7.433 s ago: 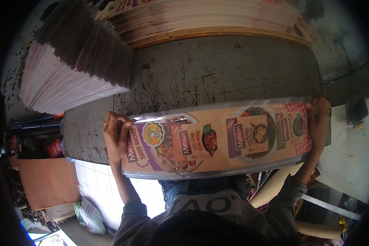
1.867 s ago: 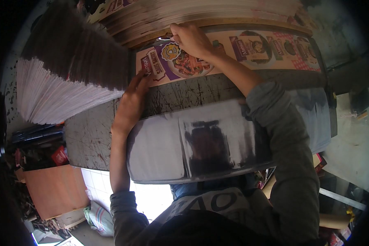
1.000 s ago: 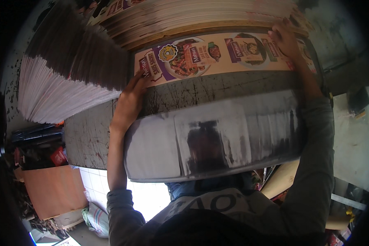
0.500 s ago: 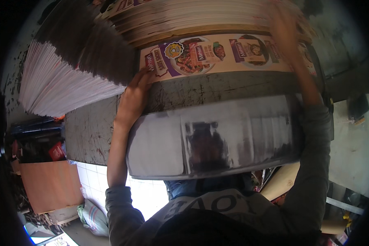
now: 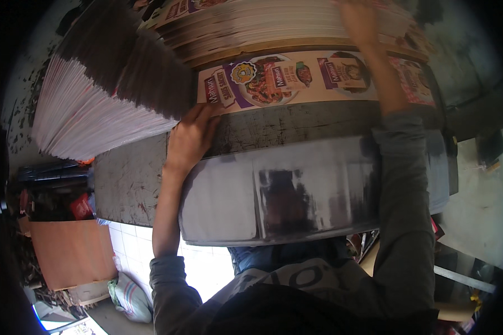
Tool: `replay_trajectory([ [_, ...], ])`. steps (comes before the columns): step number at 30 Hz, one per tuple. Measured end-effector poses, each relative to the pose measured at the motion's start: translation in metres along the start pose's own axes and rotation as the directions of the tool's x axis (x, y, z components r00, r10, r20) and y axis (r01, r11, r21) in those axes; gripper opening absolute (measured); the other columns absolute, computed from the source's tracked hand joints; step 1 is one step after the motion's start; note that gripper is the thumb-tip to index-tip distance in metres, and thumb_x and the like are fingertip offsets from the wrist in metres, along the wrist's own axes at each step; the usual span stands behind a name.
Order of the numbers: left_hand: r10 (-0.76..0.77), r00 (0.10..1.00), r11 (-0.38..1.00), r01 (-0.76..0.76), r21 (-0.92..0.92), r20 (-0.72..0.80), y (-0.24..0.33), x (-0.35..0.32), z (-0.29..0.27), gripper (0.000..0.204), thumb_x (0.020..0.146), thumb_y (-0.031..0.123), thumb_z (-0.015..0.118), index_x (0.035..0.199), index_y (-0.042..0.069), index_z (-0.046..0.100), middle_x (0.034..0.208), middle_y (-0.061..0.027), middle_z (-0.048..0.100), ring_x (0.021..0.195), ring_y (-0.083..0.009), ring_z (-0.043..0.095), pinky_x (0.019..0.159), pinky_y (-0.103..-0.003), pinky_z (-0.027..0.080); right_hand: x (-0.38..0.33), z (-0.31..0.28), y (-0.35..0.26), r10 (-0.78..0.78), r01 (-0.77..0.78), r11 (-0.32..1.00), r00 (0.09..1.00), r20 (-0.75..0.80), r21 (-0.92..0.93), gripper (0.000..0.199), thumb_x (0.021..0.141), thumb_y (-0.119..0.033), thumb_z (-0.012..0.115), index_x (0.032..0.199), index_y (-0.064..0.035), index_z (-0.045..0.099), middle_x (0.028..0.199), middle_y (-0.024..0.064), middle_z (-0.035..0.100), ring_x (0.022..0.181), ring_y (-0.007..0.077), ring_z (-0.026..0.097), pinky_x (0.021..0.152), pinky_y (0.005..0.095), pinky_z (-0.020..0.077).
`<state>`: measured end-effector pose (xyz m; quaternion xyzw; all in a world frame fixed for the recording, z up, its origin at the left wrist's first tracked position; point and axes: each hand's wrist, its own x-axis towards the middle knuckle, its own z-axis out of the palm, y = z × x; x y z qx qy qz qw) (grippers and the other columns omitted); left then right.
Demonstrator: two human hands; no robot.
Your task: The person inserts printed cardboard strips one at a time into clear plastic sleeves by hand.
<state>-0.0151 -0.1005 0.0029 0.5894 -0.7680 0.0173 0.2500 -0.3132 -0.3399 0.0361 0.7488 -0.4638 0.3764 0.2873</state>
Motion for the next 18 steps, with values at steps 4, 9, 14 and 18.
replay_trajectory([
  [4,-0.004,1.0,1.0,0.004,0.002,0.017,0.003,0.001,-0.004,0.03,0.078,0.007,0.06,0.107,0.011,0.053,0.096,-0.0091,0.06,0.081,-0.0328,0.06,0.066,-0.039,0.051,0.004,-0.006,0.0,-0.103,0.097,0.991,0.993,-0.06,-0.086,0.039,0.069,-0.016,0.065,0.106,-0.0052,0.057,0.105,0.0108,0.058,0.1,0.026,0.053,0.088,0.0388,0.039],
  [9,0.002,1.0,0.999,-0.002,0.036,0.005,0.005,0.004,-0.003,0.039,0.079,0.007,0.06,0.115,0.012,0.048,0.098,-0.0115,0.06,0.084,-0.0341,0.059,0.069,-0.04,0.05,0.002,-0.008,0.0,-0.074,0.069,0.996,0.994,-0.077,-0.064,0.035,0.068,-0.011,0.064,0.102,-0.0052,0.058,0.101,0.0089,0.058,0.103,0.0249,0.05,0.092,0.0423,0.0326],
  [14,-0.004,1.0,1.0,0.004,0.022,0.0,-0.002,0.003,0.001,0.036,0.079,0.009,0.059,0.113,0.013,0.049,0.087,-0.0108,0.057,0.078,-0.0323,0.059,0.065,-0.04,0.05,0.012,-0.02,0.003,-0.073,0.074,0.996,0.997,-0.024,0.048,0.032,0.065,-0.003,0.061,0.097,-0.0039,0.058,0.101,0.0121,0.054,0.105,0.0273,0.047,0.088,0.043,0.0325],
  [18,0.062,0.998,0.998,-0.061,0.027,-0.019,0.0,-0.001,-0.01,0.032,0.079,0.009,0.059,0.11,0.011,0.051,0.088,-0.0113,0.057,0.078,-0.0335,0.059,0.067,-0.041,0.05,0.012,-0.03,0.0,-0.056,0.057,0.998,0.996,-0.065,0.004,0.032,0.067,-0.006,0.064,0.098,-0.0038,0.057,0.102,0.0162,0.052,0.105,0.028,0.047,0.088,0.0413,0.033],
])
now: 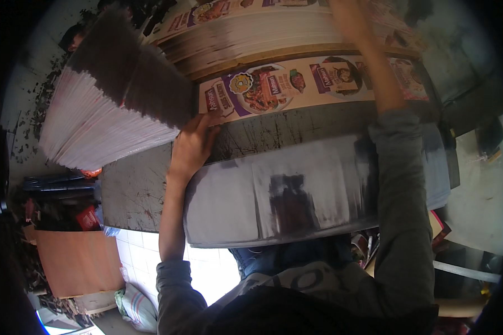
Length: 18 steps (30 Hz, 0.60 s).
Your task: The person inserts printed cardboard strips one at a time into clear plastic sleeves by hand.
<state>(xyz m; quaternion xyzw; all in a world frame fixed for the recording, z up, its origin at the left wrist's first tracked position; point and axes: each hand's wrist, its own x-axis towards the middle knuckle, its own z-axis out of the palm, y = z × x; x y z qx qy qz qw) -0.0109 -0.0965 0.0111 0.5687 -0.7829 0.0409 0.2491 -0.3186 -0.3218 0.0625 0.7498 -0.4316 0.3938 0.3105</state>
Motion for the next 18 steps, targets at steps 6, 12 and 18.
replay_trajectory([
  [6,0.047,0.965,0.779,0.127,-0.614,0.258,0.015,-0.012,-0.05,0.036,0.082,0.015,0.06,0.114,0.004,0.051,0.107,-0.0155,0.058,0.098,-0.0321,0.058,0.082,-0.038,0.048,-0.038,0.041,0.036,-0.075,0.131,0.94,0.98,0.185,-0.313,0.068,0.08,-0.016,0.062,0.137,-0.0294,0.029,0.134,0.003,0.042,0.12,0.0221,0.044,0.098,0.0486,0.0367],
  [12,-0.069,0.959,0.992,0.037,0.119,0.274,0.033,-0.08,-0.039,0.055,0.088,0.034,0.052,0.13,0.002,0.038,0.13,-0.0199,0.041,0.119,-0.0375,0.042,0.096,-0.045,0.038,-0.041,-0.031,0.047,-0.219,0.191,0.965,0.965,0.148,0.179,0.065,0.08,-0.007,0.059,0.136,-0.028,0.034,0.133,0.0021,0.043,0.12,0.0224,0.044,0.099,0.0493,0.0347],
  [18,-0.344,0.934,0.926,0.354,-0.129,0.094,0.039,-0.096,-0.03,0.061,0.084,0.032,0.057,0.132,0.002,0.036,0.133,-0.0235,0.037,0.124,-0.0376,0.037,0.099,-0.046,0.035,-0.097,-0.155,0.039,0.011,-0.016,1.0,0.908,0.418,0.009,0.054,0.074,0.003,0.05,0.124,-0.0165,0.051,0.125,0.0065,0.051,0.118,0.0268,0.045,0.102,0.0399,0.0316],
])
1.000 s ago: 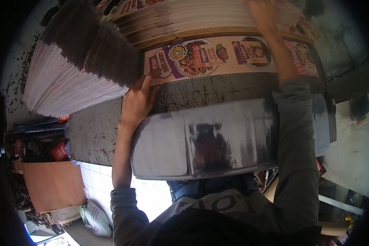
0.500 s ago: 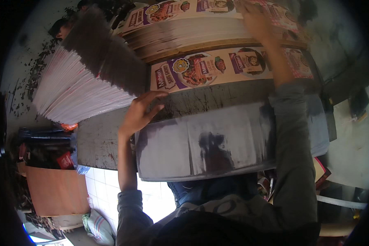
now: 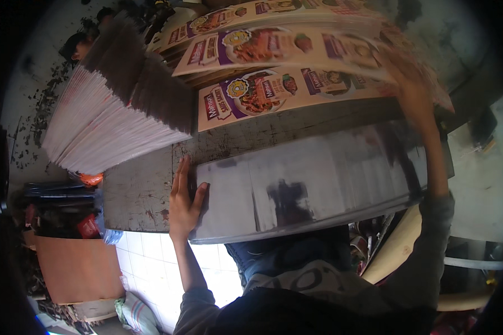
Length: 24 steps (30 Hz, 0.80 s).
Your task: The person inserts printed cardboard strips one at a time into clear plastic sleeves by hand.
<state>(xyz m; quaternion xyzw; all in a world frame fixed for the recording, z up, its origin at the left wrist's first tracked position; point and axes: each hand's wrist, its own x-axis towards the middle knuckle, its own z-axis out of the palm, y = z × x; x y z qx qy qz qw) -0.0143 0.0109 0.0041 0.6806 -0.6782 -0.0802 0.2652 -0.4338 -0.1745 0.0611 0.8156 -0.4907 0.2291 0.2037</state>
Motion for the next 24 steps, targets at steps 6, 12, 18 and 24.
replay_trajectory([
  [6,0.012,0.997,0.999,-0.008,0.052,-0.08,-0.019,-0.007,-0.003,0.046,0.082,0.022,0.059,0.121,0.002,0.047,0.125,-0.0188,0.047,0.119,-0.0301,0.044,0.098,-0.041,0.036,-0.079,-0.059,-0.043,-0.122,0.095,0.984,0.974,0.19,0.148,0.047,0.074,0.001,0.049,0.118,-0.0093,0.055,0.128,0.0116,0.049,0.12,0.0304,0.044,0.101,0.0452,0.0296],
  [12,0.111,0.986,0.993,-0.105,0.052,-0.125,-0.009,-0.001,0.002,0.037,0.08,0.025,0.06,0.112,0.007,0.054,0.119,-0.0125,0.052,0.115,-0.022,0.045,0.101,-0.039,0.03,-0.066,-0.079,-0.066,-0.28,-0.002,0.905,0.748,0.601,0.425,0.077,0.052,-0.039,0.077,0.121,-0.0145,0.053,0.132,0.0109,0.042,0.123,0.0323,0.037,0.103,0.0462,0.0255],
  [18,0.163,0.978,0.986,-0.164,0.009,-0.127,0.002,0.002,0.005,0.029,0.077,0.028,0.06,0.102,0.012,0.06,0.112,-0.0062,0.056,0.112,-0.0139,0.047,0.104,-0.036,0.023,-0.05,-0.027,-0.046,-0.304,0.0,0.847,0.82,0.485,0.532,0.096,0.047,-0.046,0.08,0.127,-0.008,0.043,0.128,0.013,0.041,0.114,0.0333,0.039,0.099,0.043,0.0291],
  [24,0.179,0.975,0.984,-0.18,0.011,-0.13,-0.005,-0.006,0.005,0.024,0.075,0.03,0.06,0.094,0.016,0.066,0.107,-0.0009,0.06,0.109,-0.0071,0.049,0.106,-0.034,0.018,-0.021,-0.031,-0.056,-0.135,-0.158,0.766,0.908,0.397,0.623,0.056,0.057,-0.032,0.081,0.092,-0.0039,0.048,0.101,0.0122,0.051,0.095,0.0236,0.053,0.073,0.0345,0.0454],
])
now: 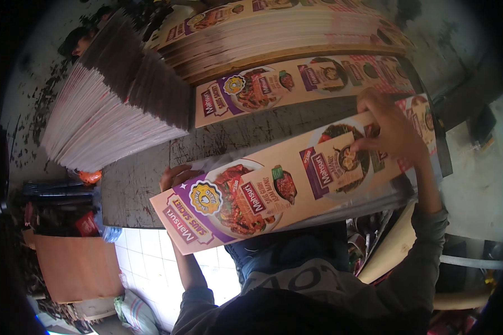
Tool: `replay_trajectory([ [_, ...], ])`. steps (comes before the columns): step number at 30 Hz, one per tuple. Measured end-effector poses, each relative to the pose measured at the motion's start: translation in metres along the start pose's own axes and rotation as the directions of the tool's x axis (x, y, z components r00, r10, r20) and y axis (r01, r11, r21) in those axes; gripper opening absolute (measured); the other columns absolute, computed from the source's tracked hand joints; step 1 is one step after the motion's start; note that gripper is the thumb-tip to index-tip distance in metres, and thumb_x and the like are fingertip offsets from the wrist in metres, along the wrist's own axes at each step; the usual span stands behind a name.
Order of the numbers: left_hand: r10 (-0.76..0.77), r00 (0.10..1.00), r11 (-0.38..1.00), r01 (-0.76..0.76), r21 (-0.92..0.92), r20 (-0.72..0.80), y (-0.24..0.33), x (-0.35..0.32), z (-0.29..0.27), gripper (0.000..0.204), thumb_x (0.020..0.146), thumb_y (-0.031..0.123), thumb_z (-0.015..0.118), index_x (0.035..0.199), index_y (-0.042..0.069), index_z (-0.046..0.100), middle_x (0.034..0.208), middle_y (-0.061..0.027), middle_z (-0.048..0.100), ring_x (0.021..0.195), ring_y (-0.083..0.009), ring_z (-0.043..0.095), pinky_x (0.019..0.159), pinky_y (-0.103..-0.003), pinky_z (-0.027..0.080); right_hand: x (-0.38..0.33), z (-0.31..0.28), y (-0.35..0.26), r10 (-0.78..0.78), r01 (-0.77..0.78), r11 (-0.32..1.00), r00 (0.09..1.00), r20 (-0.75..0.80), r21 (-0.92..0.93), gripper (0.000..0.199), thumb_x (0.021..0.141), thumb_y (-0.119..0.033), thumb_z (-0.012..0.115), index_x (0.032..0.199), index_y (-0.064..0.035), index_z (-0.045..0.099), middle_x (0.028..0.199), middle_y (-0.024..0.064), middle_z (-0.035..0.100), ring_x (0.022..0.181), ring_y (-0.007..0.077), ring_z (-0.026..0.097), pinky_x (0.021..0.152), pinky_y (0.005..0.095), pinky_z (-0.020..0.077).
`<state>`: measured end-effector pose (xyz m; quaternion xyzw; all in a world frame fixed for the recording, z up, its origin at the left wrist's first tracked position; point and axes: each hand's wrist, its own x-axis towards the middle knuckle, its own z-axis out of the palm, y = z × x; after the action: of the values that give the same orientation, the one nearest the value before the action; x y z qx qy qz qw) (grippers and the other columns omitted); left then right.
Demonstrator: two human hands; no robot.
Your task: The person inserts printed cardboard strips one at a time into clear plastic sleeves by hand.
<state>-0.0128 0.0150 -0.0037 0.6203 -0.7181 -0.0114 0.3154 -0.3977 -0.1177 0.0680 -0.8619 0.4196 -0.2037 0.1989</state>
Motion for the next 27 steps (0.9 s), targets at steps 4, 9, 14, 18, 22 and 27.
replay_trajectory([
  [4,-0.074,0.993,0.987,0.087,0.135,-0.097,-0.008,-0.01,-0.001,0.02,0.065,0.025,0.063,0.082,0.015,0.063,0.076,0.0004,0.053,0.083,-0.013,0.051,0.088,-0.035,0.029,0.015,-0.02,-0.007,0.088,-0.09,0.996,0.994,-0.062,-0.03,0.04,0.058,-0.015,0.077,0.073,-0.0039,0.042,0.061,0.0014,0.042,0.059,0.0128,0.046,0.055,0.0274,0.0374],
  [9,0.058,0.996,0.958,-0.036,0.286,-0.069,-0.01,-0.013,-0.003,0.022,0.065,0.011,0.064,0.087,0.01,0.063,0.077,-0.0057,0.055,0.082,-0.0224,0.055,0.079,-0.039,0.038,0.055,-0.03,-0.038,-0.379,0.336,0.922,0.884,-0.274,-0.193,0.035,0.065,-0.012,0.076,0.071,-0.0035,0.042,0.064,0.0011,0.041,0.055,0.0059,0.038,0.046,0.024,0.0287],
  [14,0.135,0.987,0.989,-0.13,0.068,-0.088,0.0,0.003,-0.012,0.027,0.065,-0.006,0.055,0.087,0.008,0.063,0.094,-0.0101,0.06,0.097,-0.0266,0.055,0.081,-0.043,0.044,0.108,-0.025,-0.083,-0.481,0.431,0.877,0.791,-0.378,-0.215,0.033,0.073,-0.022,0.072,0.07,-0.0043,0.044,0.06,0.0015,0.039,0.054,0.0069,0.038,0.046,0.0273,0.0309],
  [18,0.035,0.988,0.968,-0.071,-0.242,-0.151,0.002,-0.001,-0.006,0.027,0.065,-0.01,0.053,0.083,0.007,0.063,0.101,-0.0114,0.057,0.098,-0.028,0.054,0.081,-0.042,0.045,0.135,0.017,-0.127,-0.448,0.465,0.878,0.715,-0.537,-0.112,0.041,0.072,-0.046,0.067,0.069,-0.007,0.055,0.05,0.0072,0.053,0.043,0.0202,0.052,0.044,0.0339,0.0371],
  [22,0.111,0.973,0.95,-0.163,-0.267,-0.201,0.001,0.0,-0.006,0.027,0.064,-0.011,0.053,0.08,0.007,0.064,0.106,-0.0136,0.054,0.101,-0.0297,0.053,0.082,-0.039,0.046,0.139,0.031,-0.161,-0.394,0.482,0.875,0.748,-0.534,0.03,0.037,0.075,-0.038,0.067,0.07,-0.003,0.056,0.052,0.0098,0.056,0.047,0.0232,0.057,0.046,0.0361,0.0415],
  [27,0.077,0.98,0.951,-0.127,-0.281,-0.184,0.001,0.0,-0.006,0.024,0.064,-0.011,0.053,0.076,0.006,0.065,0.106,-0.0139,0.054,0.102,-0.0293,0.053,0.081,-0.038,0.046,0.146,0.051,-0.166,-0.369,0.473,0.875,0.787,-0.493,0.1,0.036,0.077,-0.032,0.067,0.073,0.0013,0.055,0.052,0.0127,0.056,0.047,0.0263,0.058,0.044,0.0364,0.0433],
])
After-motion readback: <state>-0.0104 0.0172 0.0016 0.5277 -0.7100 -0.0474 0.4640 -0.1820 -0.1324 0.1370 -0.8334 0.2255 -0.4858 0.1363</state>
